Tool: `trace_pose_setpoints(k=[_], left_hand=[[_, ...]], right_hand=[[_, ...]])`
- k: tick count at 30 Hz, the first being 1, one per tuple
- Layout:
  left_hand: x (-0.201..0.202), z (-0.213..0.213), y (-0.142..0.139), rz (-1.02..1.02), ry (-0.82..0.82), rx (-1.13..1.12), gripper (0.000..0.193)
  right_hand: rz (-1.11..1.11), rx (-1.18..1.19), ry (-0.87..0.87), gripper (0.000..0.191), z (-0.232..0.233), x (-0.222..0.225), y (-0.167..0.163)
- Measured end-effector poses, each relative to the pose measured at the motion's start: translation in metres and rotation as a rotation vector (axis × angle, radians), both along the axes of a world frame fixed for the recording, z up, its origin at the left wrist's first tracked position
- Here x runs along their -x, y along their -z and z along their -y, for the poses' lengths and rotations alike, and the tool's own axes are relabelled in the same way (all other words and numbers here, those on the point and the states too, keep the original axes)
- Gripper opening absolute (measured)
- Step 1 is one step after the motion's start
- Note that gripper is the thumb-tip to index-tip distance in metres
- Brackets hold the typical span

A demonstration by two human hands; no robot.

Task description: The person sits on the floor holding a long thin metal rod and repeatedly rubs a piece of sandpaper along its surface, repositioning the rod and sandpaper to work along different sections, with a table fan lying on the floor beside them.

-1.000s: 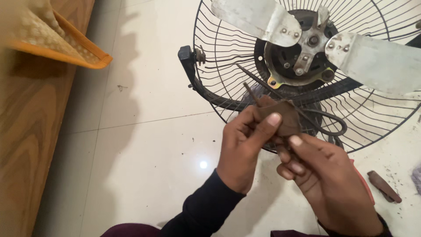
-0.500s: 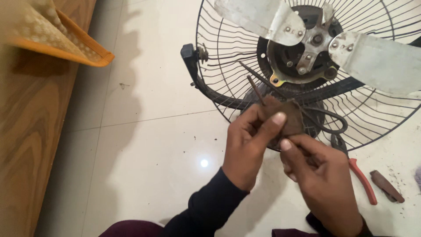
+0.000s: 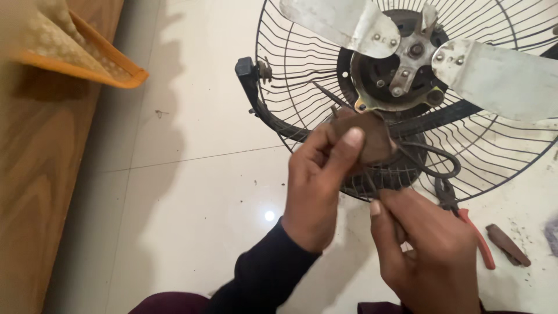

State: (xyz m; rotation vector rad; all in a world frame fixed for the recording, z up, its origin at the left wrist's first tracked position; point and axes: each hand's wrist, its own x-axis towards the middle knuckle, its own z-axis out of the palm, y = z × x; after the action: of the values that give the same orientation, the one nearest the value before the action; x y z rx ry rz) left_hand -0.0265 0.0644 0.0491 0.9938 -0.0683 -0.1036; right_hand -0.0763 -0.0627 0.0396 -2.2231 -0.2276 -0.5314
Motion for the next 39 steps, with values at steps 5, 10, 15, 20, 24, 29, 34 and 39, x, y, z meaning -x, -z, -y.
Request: trace_pose_setpoints(k=[5,10,15,20,24,29,34,39], left_hand=[[0.008,0.01,0.01,0.014,0.008,-0.041,0.024],[0.011,0.009,0.004,-0.021,0.005,-0.09,0.02],[0.005,0.003,-0.005,0.076,-0.053,0.005,0.025],[0.007,0.004,0.034,-0.031,-0.041,-0.062,0.018],[0.002,-0.002,0.048,-0.1,-0.032,-0.089,0.023],[0.008,0.011,0.008,-0.076,0.001,-0.025,0.029],[0.005,0.01,-0.003,-0.059,0.004,-0.027,0.03],[0.006,0.004,0.003,-0.08,-0.023,-0.105,0.03]], right_hand=[[0.025,0.058,0.061,0.006,0.004,0.002,0.004],[0.071,0.067,0.071,0.009,0.0,0.005,0.002],[0.056,0.043,0.006,0.014,-0.014,0.005,-0.002],[0.081,0.073,0.023,0.01,-0.016,0.001,0.011],[0.053,0.07,0.0,0.01,-0.015,0.006,0.018],[0.13,0.131,0.047,0.011,-0.014,0.002,0.012],[0.091,0.13,0.029,0.012,-0.016,0.004,0.004],[0.125,0.079,-0.015,0.013,-0.017,0.002,0.002]])
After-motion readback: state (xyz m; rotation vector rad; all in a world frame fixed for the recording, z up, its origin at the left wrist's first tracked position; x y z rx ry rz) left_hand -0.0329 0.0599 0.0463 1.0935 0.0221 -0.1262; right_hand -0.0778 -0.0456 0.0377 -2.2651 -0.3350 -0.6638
